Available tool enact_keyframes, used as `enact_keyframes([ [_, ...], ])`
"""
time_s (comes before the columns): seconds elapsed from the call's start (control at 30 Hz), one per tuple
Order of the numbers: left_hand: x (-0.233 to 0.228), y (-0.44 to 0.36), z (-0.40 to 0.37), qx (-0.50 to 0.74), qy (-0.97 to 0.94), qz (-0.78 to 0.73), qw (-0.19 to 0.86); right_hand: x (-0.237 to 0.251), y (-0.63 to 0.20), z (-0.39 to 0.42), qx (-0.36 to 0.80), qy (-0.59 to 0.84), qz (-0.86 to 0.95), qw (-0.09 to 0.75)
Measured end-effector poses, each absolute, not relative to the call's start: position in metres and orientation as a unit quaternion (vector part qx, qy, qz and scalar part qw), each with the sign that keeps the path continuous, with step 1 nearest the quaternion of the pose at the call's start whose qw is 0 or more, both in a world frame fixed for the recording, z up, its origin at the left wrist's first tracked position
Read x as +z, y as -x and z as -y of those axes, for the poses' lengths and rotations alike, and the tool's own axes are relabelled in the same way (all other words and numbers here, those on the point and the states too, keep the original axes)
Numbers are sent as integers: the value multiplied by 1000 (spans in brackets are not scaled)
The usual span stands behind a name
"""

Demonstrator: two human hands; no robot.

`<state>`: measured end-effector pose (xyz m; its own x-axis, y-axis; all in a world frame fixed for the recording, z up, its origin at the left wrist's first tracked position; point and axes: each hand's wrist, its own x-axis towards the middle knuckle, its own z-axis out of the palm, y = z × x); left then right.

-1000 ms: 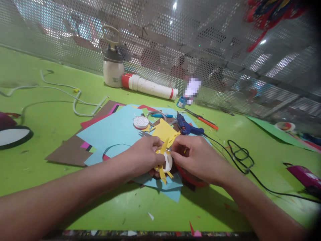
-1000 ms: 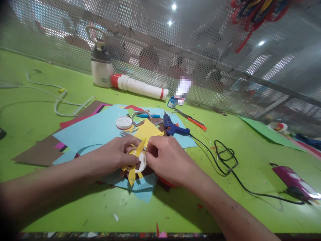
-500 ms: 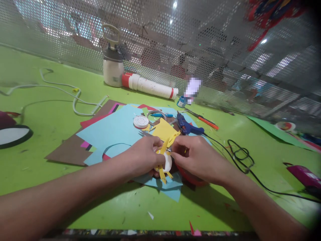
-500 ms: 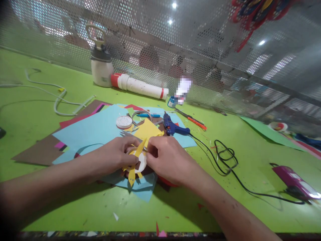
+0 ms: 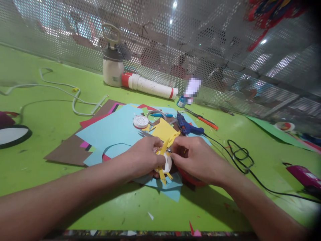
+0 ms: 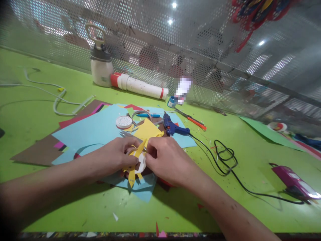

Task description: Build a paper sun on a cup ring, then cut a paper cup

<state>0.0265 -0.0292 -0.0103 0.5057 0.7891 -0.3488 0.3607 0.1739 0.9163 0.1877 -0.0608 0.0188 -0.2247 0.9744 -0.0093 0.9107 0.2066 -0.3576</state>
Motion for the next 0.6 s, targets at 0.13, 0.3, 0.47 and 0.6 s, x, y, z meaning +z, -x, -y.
enact_keyframes([
  [0.13, -15, -27, 27, 175, -618, -458, 615, 17, -188, 61, 143, 612, 770, 110],
  [0.3, -19, -26, 26, 178, -622, -460, 609, 18, -188, 61, 145, 616, 767, 108],
  [0.47, -21, -25, 27, 175, -625, -460, 606, 17, -187, 61, 146, 612, 769, 110],
  [0.6, -20, -26, 27, 173, -626, -465, 602, 17, -187, 61, 143, 610, 771, 112],
])
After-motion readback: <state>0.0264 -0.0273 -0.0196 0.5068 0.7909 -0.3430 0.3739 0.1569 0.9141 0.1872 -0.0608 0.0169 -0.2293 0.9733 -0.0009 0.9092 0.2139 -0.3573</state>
